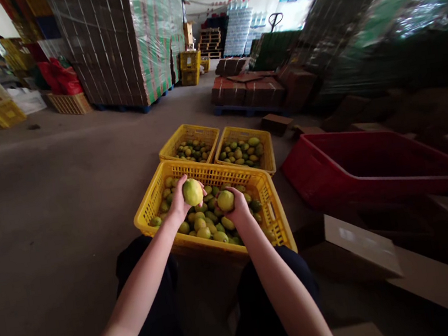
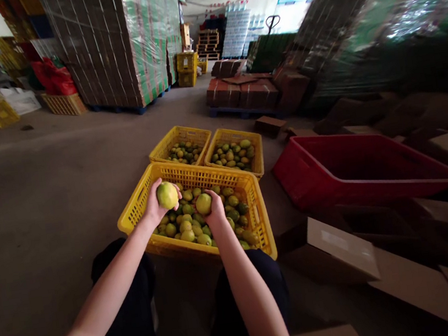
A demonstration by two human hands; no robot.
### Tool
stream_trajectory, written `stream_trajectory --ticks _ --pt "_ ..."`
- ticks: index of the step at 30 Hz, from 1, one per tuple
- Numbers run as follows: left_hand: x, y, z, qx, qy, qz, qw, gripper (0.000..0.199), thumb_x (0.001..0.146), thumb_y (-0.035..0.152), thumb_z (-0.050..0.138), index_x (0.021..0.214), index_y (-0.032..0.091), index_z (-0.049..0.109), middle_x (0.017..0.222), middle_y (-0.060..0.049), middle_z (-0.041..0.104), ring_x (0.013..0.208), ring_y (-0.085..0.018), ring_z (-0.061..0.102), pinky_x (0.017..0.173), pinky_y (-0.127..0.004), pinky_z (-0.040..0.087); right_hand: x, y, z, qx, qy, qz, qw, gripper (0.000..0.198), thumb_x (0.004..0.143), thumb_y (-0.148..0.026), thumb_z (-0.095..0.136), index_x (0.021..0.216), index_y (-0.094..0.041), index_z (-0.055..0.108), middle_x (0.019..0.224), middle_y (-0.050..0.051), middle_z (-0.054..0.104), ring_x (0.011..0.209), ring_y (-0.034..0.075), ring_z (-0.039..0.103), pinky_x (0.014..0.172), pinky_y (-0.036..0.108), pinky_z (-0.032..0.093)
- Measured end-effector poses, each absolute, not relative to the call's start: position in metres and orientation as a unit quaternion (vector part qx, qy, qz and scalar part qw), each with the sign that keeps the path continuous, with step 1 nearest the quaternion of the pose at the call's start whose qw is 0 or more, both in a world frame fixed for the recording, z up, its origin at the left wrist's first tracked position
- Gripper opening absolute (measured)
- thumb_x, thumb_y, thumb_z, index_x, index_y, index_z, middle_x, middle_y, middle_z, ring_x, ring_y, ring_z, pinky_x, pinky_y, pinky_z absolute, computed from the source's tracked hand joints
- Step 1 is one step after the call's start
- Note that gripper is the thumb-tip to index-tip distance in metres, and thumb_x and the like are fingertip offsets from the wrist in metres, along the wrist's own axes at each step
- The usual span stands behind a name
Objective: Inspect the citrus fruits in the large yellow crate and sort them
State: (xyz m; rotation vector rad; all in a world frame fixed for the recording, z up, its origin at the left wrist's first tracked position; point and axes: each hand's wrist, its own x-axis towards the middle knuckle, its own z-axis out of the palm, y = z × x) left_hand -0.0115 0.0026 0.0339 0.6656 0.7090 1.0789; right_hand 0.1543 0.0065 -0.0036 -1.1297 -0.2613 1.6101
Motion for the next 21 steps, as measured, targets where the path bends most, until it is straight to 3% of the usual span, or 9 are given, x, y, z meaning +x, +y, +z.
stream_trajectory --ticks 5,12,18,21 --pt "-0.013 0.01 0.019 0.165 0.449 0.379 0.792 0.055 0.094 0.054 0.032 0.1 0.01 0.065 0.063 -0.008 0.067 0.039 -0.015 0.055 0.033 -0.023 0.038 0.155 0.008 -0.012 -0.518 -0.028 0.69 0.505 0.014 0.085 -0.028 0.046 0.079 -0.021 0.057 0.049 0.0 0.058 0.044 0.019 0.058 0.043 0.029 0.049" --pt "-0.012 0.005 0.012 0.035 0.391 0.408 0.824 0.053 0.094 0.052 0.033 0.103 0.009 0.063 0.067 -0.009 0.064 0.045 -0.014 0.055 0.034 -0.021 0.042 0.151 0.008 -0.016 -0.507 0.013 0.695 0.51 0.024 0.088 -0.03 0.034 0.084 -0.022 0.056 0.053 0.002 0.059 0.049 0.021 0.059 0.044 0.031 0.049" --pt "0.002 0.004 0.01 -0.071 0.378 0.423 0.821 0.04 0.095 0.042 0.039 0.105 0.011 0.062 0.071 -0.008 0.063 0.048 -0.013 0.057 0.027 -0.014 0.031 0.141 0.011 -0.009 -0.498 0.024 0.682 0.535 0.025 0.09 -0.026 0.028 0.088 -0.022 0.053 0.057 0.003 0.059 0.05 0.021 0.059 0.043 0.031 0.05" --pt "0.009 0.007 0.008 -0.072 0.376 0.437 0.814 0.038 0.096 0.04 0.039 0.107 0.011 0.06 0.072 -0.008 0.062 0.049 -0.011 0.056 0.027 -0.012 0.032 0.136 0.013 -0.006 -0.484 0.017 0.673 0.558 0.023 0.091 -0.026 0.029 0.087 -0.022 0.052 0.055 0.001 0.057 0.049 0.019 0.058 0.042 0.029 0.051"
